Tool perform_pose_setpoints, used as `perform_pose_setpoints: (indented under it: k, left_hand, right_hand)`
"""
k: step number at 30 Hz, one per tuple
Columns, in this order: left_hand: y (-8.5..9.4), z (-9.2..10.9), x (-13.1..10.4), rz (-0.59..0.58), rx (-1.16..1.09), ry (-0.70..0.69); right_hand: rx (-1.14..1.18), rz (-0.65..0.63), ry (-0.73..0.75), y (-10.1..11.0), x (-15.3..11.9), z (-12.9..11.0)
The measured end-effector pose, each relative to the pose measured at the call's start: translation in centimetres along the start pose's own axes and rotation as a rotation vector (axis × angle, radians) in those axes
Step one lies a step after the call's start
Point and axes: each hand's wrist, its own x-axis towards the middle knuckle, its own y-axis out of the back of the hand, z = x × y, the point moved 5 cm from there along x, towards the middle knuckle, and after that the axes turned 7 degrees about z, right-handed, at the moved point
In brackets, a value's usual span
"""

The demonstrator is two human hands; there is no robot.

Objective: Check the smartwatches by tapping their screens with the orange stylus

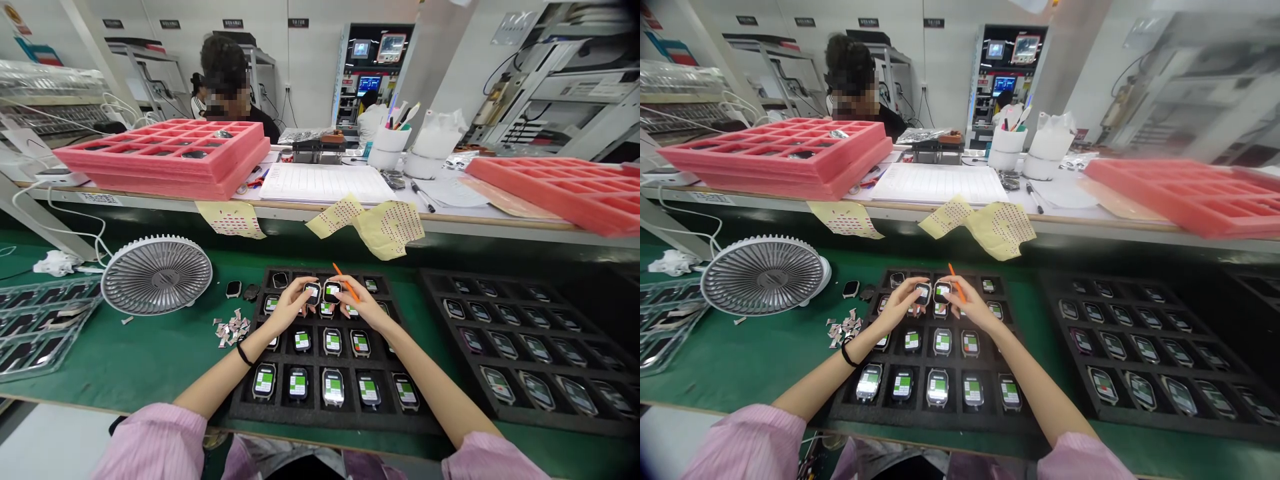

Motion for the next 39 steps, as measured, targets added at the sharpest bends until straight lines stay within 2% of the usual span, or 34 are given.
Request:
perform_pose_setpoints:
  k: [16, 25, 34, 39]
  left_hand:
    - [-0.01, 0.19, 0.01, -0.007, -0.009, 0.013]
    - [-0.22, -0.12, 0.05, -0.096, -0.21, 0.093]
    - [-0.5, 0.19, -0.03, -0.08, -0.145, -0.014]
    - [-0.58, 0.52, -0.23, -0.069, -0.1, -0.043]
  right_hand:
    - [-0.028, 0.065, 0.014, 0.18, 0.0, -0.23]
    - [0.039, 0.055, -0.005, 0.23, -0.01, -0.17]
    - [0.028, 0.074, 0.039, 0.26, 0.18, -0.27]
    - [0.042, 0.043, 0.063, 0.18, 0.24, -0.13]
